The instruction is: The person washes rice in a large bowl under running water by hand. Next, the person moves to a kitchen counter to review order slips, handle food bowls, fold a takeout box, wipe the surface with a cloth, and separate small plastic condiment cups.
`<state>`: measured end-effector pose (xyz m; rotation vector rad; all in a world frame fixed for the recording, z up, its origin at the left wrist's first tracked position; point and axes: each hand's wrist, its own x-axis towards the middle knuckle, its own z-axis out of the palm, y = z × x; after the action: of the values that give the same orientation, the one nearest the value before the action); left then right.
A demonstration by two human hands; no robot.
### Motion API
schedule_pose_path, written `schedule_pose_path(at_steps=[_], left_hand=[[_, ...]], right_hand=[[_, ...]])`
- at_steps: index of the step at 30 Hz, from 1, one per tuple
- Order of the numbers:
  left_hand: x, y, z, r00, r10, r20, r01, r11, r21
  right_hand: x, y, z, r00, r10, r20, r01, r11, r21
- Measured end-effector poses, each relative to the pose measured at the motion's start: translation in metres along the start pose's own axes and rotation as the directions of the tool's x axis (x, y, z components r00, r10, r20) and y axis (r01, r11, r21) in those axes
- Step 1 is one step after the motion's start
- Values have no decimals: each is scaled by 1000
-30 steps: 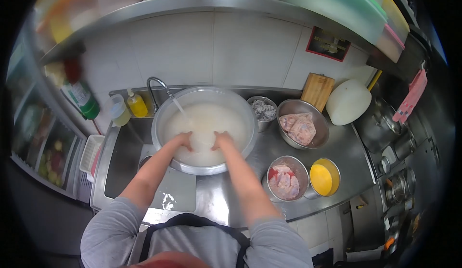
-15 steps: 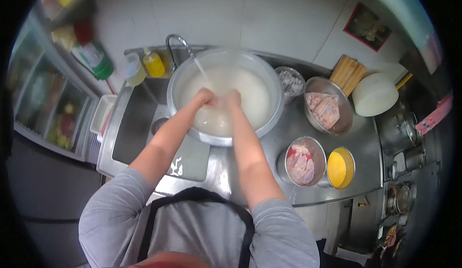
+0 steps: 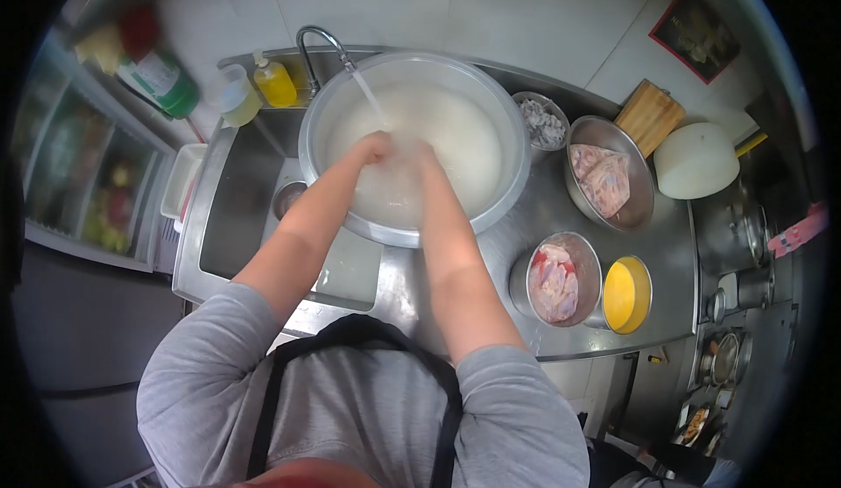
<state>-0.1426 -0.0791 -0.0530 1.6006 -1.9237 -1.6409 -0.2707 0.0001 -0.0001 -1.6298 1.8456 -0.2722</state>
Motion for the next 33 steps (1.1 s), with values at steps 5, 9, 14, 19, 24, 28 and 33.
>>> schedule_pose_path(at_steps=[5, 9, 14, 19, 24, 28, 33], left_hand=[[1, 8, -8, 951, 283, 122, -294, 714, 636], [-12, 22, -4, 986, -89, -142, 57, 975, -216], [-32, 39, -3, 936, 92, -340, 81, 884, 461], [-58, 43, 16, 967, 30, -254, 187, 592, 784], [-35, 13, 17, 979, -74, -191, 194, 632, 750], [-34, 12, 11, 972, -234, -34, 171, 593, 787], [-43, 19, 4, 977, -204, -62, 178, 622, 762]], right_hand=[[25, 15, 17, 953, -13, -302, 60, 987, 149], [-8, -13, -1, 892, 184, -413, -123, 978, 171], [-3, -2, -2, 927, 126, -353, -164, 983, -80], [-16, -5, 3, 976, 151, -155, -193, 933, -305], [-5, 12, 16, 999, 42, 19, -31, 923, -383], [14, 27, 31, 992, 126, 11, -109, 895, -432], [15, 24, 19, 976, 130, 173, -49, 912, -408]])
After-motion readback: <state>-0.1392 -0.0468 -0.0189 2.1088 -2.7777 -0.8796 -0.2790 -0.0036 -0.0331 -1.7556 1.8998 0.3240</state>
